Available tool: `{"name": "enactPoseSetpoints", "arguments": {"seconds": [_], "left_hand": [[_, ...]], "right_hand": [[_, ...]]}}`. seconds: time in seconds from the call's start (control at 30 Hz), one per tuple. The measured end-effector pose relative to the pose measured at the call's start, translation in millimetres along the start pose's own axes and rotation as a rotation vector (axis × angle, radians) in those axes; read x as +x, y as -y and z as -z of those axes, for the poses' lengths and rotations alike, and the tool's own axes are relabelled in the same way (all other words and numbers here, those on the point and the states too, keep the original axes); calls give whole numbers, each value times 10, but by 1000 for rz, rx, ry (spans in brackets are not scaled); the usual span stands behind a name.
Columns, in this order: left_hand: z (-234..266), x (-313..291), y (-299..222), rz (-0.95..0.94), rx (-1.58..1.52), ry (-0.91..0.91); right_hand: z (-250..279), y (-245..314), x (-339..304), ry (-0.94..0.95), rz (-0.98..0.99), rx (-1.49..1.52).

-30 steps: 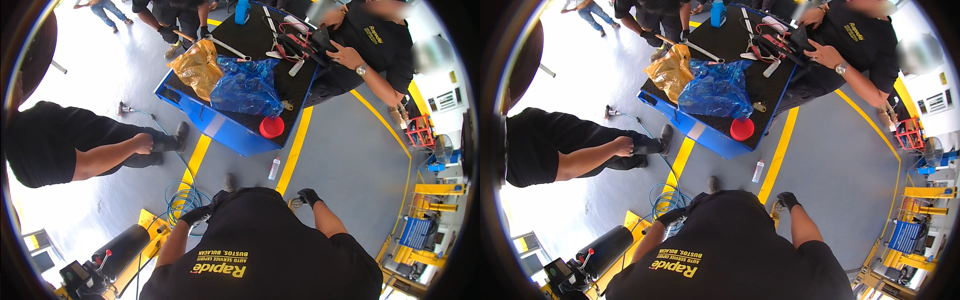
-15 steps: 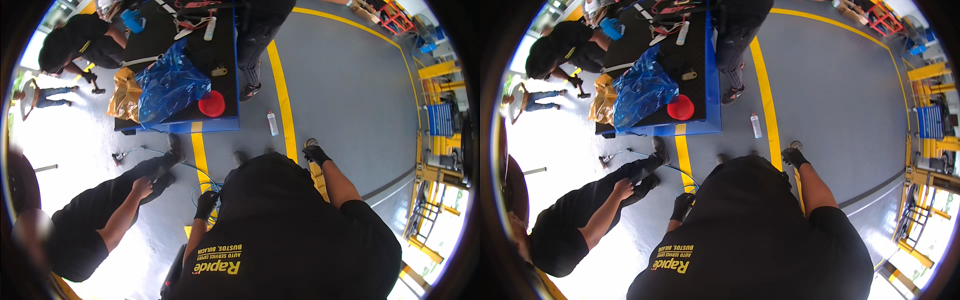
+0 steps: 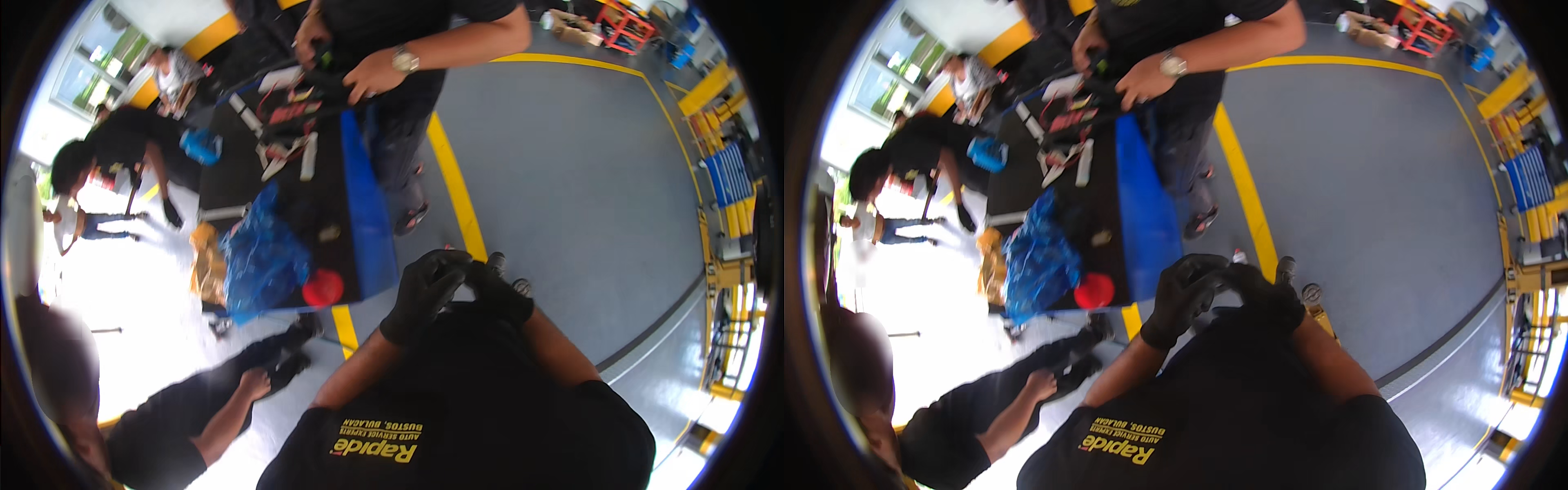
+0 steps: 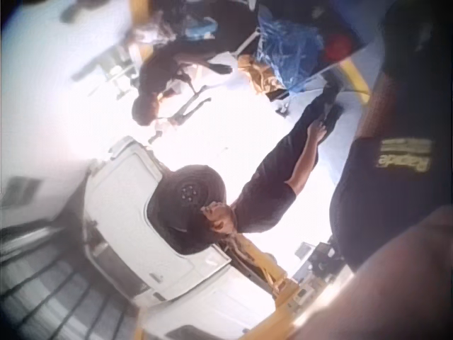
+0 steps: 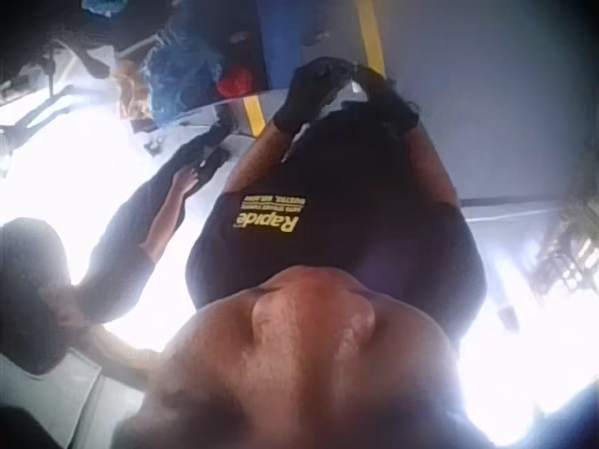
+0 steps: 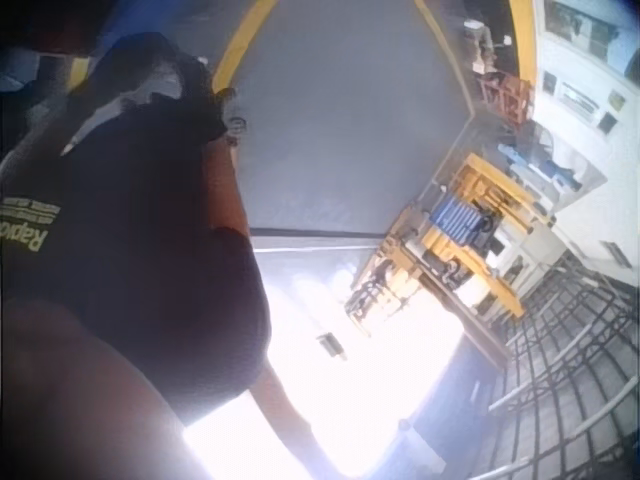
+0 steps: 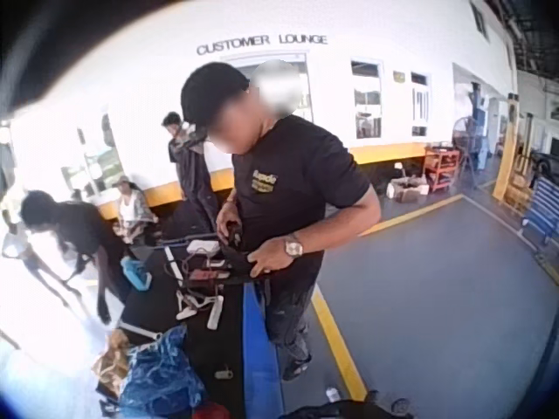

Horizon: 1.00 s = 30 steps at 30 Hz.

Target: The person retrieves a wrench and pliers from a tool cart, then works under a raised vehicle using both tools to adjust or tighten components of the suspension system. The person repeatedly repositions the tools and applies force to fasteners while standing beneath the vehicle.

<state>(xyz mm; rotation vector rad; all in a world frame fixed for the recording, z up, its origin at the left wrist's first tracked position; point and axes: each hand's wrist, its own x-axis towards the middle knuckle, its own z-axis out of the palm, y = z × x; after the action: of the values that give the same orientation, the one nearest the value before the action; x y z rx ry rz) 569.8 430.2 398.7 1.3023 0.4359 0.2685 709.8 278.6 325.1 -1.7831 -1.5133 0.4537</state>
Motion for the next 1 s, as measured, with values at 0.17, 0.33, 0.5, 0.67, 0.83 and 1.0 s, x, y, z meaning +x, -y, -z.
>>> {"name": "enactPoseSetpoints", "arguments": {"seconds": [0.17,0.33,0.5,0.67,0.83,1.0], "left_hand": [[-572,1411,132,-95,27,145],[-807,3059,1014,238,-160,54],[-615,4061,1922,605,385,16],[-748,4996,2054,840,611,7],[-1432,6840,2116,893,766,147],[-2602,8782,2259,788,930,422]], "right_hand": [[461,-998,-9,-181,-98,75],[1513,-2464,-281,-205,-227,-260],[3269,-3360,-404,-221,-584,143],[4442,-4211,-38,-168,-808,400],[4343,-6072,-2,-364,-628,-37],[4399,-7124,-963,-438,-1471,140]]}}
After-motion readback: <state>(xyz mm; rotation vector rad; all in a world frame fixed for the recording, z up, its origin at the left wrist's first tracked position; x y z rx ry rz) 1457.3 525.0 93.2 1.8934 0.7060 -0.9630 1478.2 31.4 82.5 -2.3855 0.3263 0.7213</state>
